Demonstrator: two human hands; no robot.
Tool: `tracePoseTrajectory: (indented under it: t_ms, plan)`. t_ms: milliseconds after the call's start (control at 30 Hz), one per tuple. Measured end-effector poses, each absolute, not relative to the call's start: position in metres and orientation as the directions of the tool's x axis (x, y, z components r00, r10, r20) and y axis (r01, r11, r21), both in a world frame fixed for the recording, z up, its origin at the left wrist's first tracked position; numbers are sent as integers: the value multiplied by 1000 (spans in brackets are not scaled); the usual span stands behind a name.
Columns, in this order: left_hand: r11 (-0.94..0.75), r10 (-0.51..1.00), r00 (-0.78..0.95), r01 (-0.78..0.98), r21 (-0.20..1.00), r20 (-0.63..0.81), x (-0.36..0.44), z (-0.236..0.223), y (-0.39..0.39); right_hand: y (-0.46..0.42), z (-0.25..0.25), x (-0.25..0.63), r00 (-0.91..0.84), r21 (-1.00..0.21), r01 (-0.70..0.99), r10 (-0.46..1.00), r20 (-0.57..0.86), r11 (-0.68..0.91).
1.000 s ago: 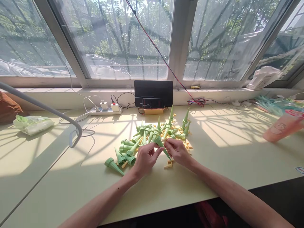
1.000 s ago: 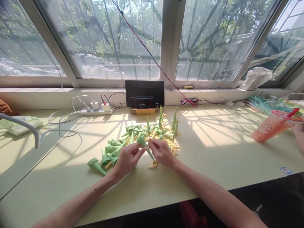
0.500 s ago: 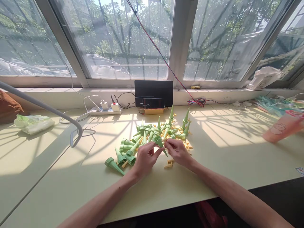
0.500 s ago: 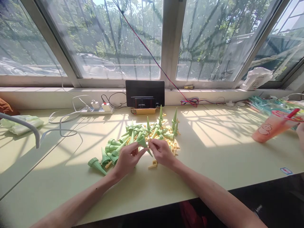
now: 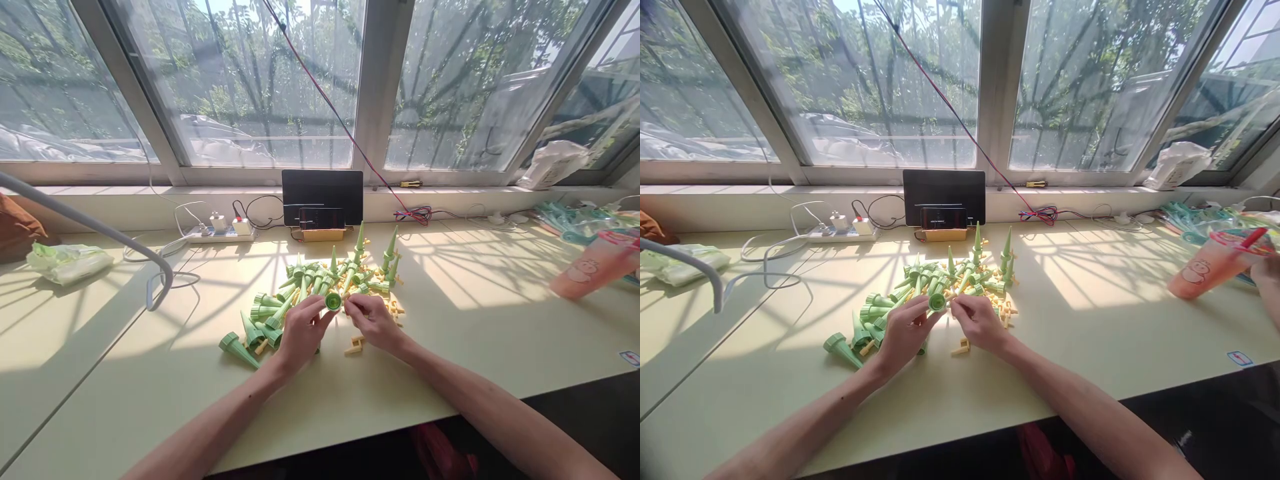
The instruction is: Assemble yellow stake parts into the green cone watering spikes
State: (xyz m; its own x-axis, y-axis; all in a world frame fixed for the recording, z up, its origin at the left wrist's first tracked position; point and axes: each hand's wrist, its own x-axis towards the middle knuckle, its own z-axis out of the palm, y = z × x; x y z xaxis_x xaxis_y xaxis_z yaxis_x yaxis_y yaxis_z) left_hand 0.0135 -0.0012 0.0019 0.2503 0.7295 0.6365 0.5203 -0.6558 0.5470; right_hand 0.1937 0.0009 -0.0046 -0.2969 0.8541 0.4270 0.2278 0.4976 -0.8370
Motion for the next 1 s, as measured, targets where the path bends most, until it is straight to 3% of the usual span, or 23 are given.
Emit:
tracePoseTrajectory:
  t_ms: [300,500,700,1000]
  plan:
    - [-703,671,248,510,495,699,9,-1,1,0,-2,193,-318,-818,261,846,429,513]
    - [-593,782,168,497,634,600,14,6,-1,0,-2,193,-279,-797,274,837,470,539]
    - [-354,933,57,321,878,355,16,15,0,0,-3,194,-212,-815,261,854,475,518]
    - [-307,937,250,261,915,243,15,10,-2,-1,-6,192,-282,-815,250,844,455,523]
